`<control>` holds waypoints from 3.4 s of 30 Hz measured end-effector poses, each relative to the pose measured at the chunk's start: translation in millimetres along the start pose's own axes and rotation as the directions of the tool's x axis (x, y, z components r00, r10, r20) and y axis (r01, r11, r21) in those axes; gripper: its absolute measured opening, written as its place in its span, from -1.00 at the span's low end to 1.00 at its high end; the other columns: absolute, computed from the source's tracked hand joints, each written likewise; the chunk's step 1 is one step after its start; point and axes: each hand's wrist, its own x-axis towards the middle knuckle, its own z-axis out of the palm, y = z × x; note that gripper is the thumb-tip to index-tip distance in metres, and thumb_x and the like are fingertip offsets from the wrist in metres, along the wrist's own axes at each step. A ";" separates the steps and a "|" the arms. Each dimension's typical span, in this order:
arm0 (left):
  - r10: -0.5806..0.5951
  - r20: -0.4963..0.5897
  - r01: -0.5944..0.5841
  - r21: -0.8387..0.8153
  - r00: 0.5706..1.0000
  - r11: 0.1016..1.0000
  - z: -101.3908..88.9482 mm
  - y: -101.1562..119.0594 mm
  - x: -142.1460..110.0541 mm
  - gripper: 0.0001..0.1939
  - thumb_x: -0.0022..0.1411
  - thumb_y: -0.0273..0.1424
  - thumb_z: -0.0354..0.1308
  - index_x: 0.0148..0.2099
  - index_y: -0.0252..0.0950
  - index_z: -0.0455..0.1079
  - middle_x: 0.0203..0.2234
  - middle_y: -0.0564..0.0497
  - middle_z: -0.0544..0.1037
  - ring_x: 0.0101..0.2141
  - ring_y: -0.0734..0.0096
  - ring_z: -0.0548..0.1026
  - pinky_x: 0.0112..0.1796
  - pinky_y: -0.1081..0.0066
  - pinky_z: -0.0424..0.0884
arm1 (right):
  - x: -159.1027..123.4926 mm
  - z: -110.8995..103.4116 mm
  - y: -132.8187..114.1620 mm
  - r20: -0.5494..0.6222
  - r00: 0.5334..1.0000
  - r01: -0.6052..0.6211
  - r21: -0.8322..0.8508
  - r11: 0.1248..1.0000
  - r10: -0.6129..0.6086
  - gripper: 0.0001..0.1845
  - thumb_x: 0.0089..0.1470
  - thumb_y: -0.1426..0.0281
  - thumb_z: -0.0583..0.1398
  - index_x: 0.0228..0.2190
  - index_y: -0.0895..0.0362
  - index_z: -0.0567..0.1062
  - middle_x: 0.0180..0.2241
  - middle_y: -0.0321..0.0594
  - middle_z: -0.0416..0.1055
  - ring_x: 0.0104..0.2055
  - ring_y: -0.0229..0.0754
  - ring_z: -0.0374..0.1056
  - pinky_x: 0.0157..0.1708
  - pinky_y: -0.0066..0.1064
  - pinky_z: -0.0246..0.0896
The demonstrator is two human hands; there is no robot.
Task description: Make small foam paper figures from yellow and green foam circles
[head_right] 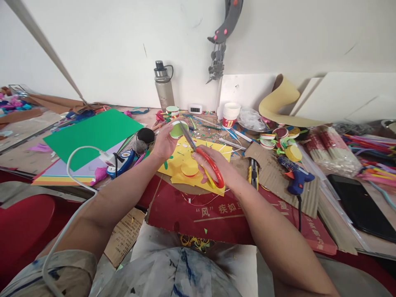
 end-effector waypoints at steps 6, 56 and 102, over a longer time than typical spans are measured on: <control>-0.051 -0.054 0.050 -0.014 0.997 0.999 2.7 2.1 -1.9 -0.55 0.20 -0.13 0.37 0.08 -0.22 0.65 0.14 -0.16 0.71 0.41 -0.09 0.46 0.29 0.10 0.50 | 0.1 1.1 0.6 -0.001 0.998 -0.069 0.059 0.996 0.069 -0.43 0.24 -0.22 0.23 -0.38 -0.02 0.25 -0.60 -0.46 0.28 -0.67 -0.27 0.29 -0.66 -0.41 0.32; -0.191 -0.236 0.198 0.006 0.953 0.980 0.0 8.2 5.1 -0.75 0.34 -0.23 0.37 -0.08 -0.31 0.61 -0.13 -0.12 0.74 -0.03 0.16 0.71 -0.03 0.20 0.70 | 3.5 -6.7 8.8 0.127 0.989 -0.097 0.219 0.971 0.070 -0.26 0.09 -0.42 0.23 -0.37 -0.03 0.23 -0.56 -0.48 0.23 -0.57 -0.28 0.21 -0.34 -0.23 0.61; -0.291 -0.175 0.311 0.104 0.941 0.945 -10.2 8.7 8.1 -0.68 0.31 -0.15 0.42 -0.18 -0.34 0.61 -0.29 -0.18 0.73 -0.22 0.07 0.75 -0.48 0.40 0.62 | 12.8 -20.4 12.8 -0.272 0.950 -0.231 -0.942 0.244 -0.151 -0.44 0.36 0.31 0.17 0.33 -0.04 0.54 0.04 -0.03 0.72 0.04 0.13 0.62 -0.12 -0.23 0.42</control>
